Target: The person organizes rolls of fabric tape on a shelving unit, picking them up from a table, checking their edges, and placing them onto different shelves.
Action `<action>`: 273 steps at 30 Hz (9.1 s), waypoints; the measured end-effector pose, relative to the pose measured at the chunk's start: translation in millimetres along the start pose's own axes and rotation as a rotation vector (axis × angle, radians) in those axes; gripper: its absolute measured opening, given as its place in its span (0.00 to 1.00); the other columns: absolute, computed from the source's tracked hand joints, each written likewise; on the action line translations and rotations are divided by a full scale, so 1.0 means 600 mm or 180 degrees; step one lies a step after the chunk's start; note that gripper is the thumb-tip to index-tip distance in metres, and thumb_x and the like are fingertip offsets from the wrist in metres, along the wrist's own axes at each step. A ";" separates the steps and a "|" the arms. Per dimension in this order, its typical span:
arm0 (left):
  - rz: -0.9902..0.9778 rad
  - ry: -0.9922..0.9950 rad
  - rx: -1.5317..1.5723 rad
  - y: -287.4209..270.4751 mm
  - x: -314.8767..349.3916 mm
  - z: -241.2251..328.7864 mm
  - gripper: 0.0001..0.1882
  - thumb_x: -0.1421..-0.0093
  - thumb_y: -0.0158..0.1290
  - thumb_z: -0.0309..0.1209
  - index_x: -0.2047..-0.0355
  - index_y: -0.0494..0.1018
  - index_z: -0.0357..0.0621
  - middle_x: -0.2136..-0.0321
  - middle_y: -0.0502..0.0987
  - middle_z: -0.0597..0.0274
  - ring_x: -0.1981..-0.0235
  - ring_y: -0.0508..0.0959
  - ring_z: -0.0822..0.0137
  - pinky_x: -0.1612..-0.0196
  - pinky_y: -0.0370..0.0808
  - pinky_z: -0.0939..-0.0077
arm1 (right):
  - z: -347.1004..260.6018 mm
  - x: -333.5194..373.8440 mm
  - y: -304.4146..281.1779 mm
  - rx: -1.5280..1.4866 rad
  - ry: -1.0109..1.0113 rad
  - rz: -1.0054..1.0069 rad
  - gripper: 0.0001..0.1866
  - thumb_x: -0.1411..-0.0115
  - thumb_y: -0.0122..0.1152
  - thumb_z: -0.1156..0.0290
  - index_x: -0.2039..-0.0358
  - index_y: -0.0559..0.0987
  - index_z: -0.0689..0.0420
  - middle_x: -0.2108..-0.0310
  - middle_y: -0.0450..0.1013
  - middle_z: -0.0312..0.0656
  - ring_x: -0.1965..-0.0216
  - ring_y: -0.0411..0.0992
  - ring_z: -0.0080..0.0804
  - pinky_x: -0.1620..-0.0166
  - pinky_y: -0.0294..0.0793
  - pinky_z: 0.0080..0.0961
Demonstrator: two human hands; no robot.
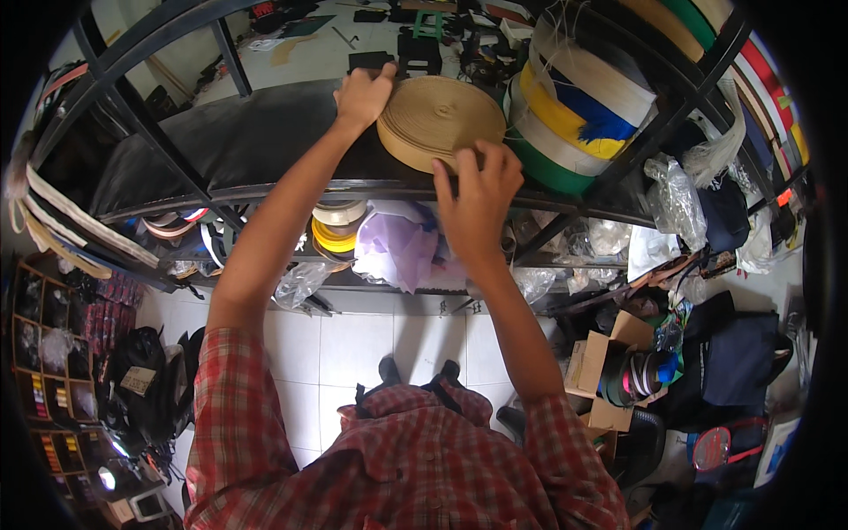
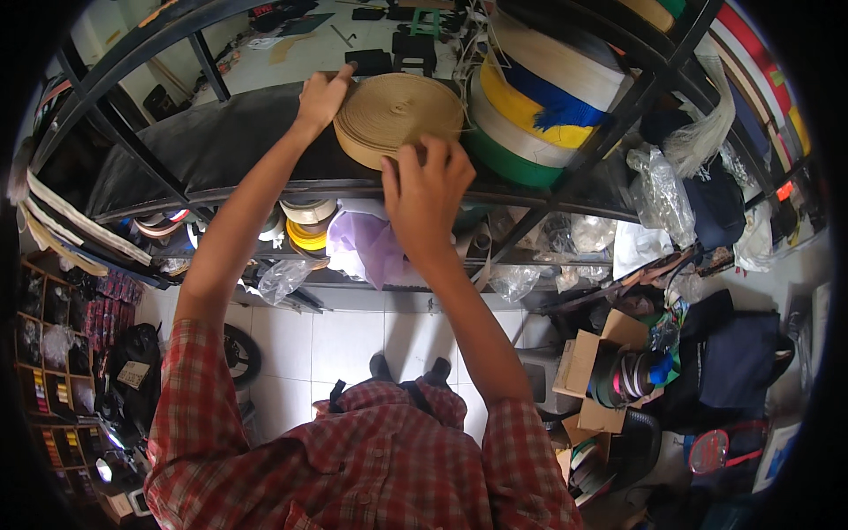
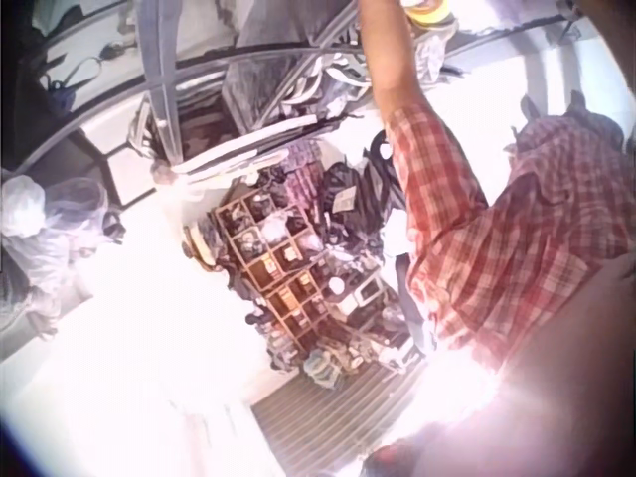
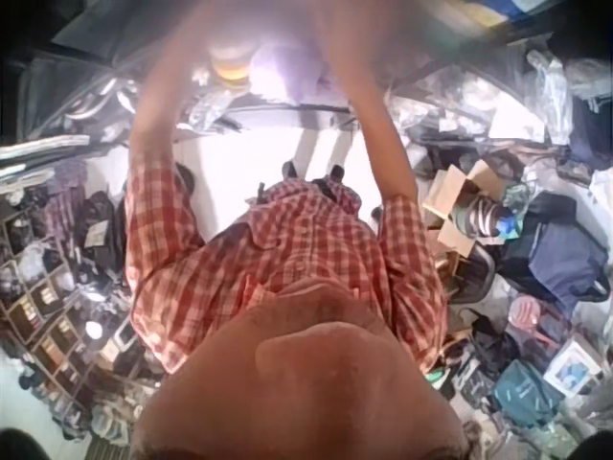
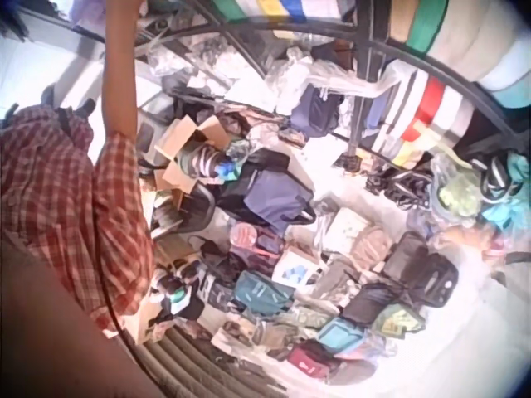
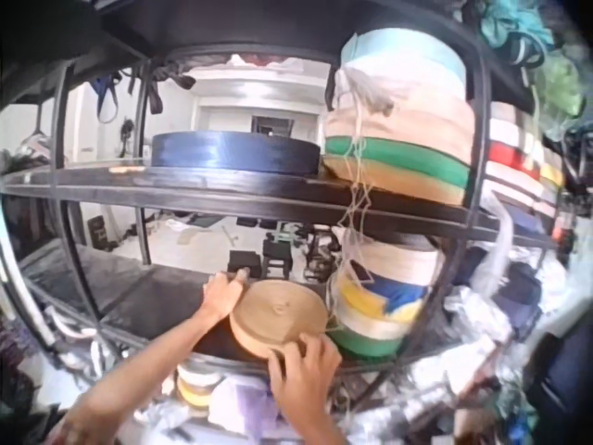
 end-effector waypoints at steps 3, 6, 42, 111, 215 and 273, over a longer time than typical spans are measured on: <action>-0.0005 0.0106 -0.0052 0.002 -0.040 -0.037 0.30 0.44 0.41 0.55 0.63 0.80 0.43 0.61 0.77 0.41 0.54 0.74 0.43 0.47 0.67 0.59 | -0.029 -0.015 0.018 -0.0036 -0.0021 -0.0064 0.12 0.48 0.63 0.66 0.71 0.71 0.58 0.63 0.65 0.46 0.59 0.63 0.47 0.58 0.59 0.40; -0.0306 0.0347 -0.0058 0.005 -0.054 -0.041 0.29 0.42 0.40 0.52 0.67 0.79 0.38 0.65 0.78 0.40 0.56 0.75 0.43 0.49 0.69 0.59 | -0.038 -0.017 0.030 -0.0031 -0.0063 -0.0317 0.11 0.47 0.63 0.65 0.69 0.73 0.57 0.62 0.65 0.45 0.60 0.62 0.45 0.58 0.59 0.39; -0.5393 -0.0130 0.1890 0.360 1.100 0.384 0.16 0.35 0.43 0.35 0.76 0.69 0.40 0.87 0.62 0.70 0.85 0.61 0.79 0.79 0.56 0.83 | -0.007 0.824 -0.869 0.1003 0.4785 0.1774 0.08 0.46 0.64 0.68 0.73 0.80 0.60 0.90 0.65 0.42 0.90 0.61 0.28 0.80 0.63 0.28; -0.5197 0.4060 -0.0174 1.213 2.440 1.156 0.43 0.54 0.62 0.52 0.46 0.64 0.32 0.52 0.73 0.43 0.49 0.73 0.53 0.46 0.69 0.69 | 0.152 1.204 -1.785 0.3010 0.5380 -0.0364 0.27 0.45 0.55 0.50 0.51 0.73 0.55 0.49 0.66 0.47 0.41 0.59 0.46 0.43 0.58 0.55; -0.6962 0.2503 -0.0999 1.086 1.688 0.782 0.49 0.70 0.70 0.38 0.44 0.64 0.40 0.48 0.70 0.50 0.46 0.68 0.55 0.42 0.62 0.69 | -0.208 1.284 -2.003 0.1323 0.5802 0.3991 0.08 0.33 0.49 0.64 0.68 0.70 0.53 0.76 0.62 0.30 0.74 0.59 0.17 0.71 0.60 0.18; -0.6264 0.4803 -0.0966 1.073 1.786 0.753 0.34 0.56 0.55 0.31 0.45 0.64 0.53 0.49 0.70 0.52 0.46 0.67 0.49 0.44 0.66 0.61 | 0.435 1.179 -1.518 0.2383 0.6026 -0.1292 0.15 0.49 0.63 0.69 0.59 0.76 0.55 0.54 0.69 0.45 0.48 0.65 0.46 0.44 0.60 0.47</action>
Point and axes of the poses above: each hand's wrist, its own x-axis away from the middle knuckle, its own y-axis out of the palm, z = x × y, the point moved 2 cm from there along -x, towards the middle knuckle
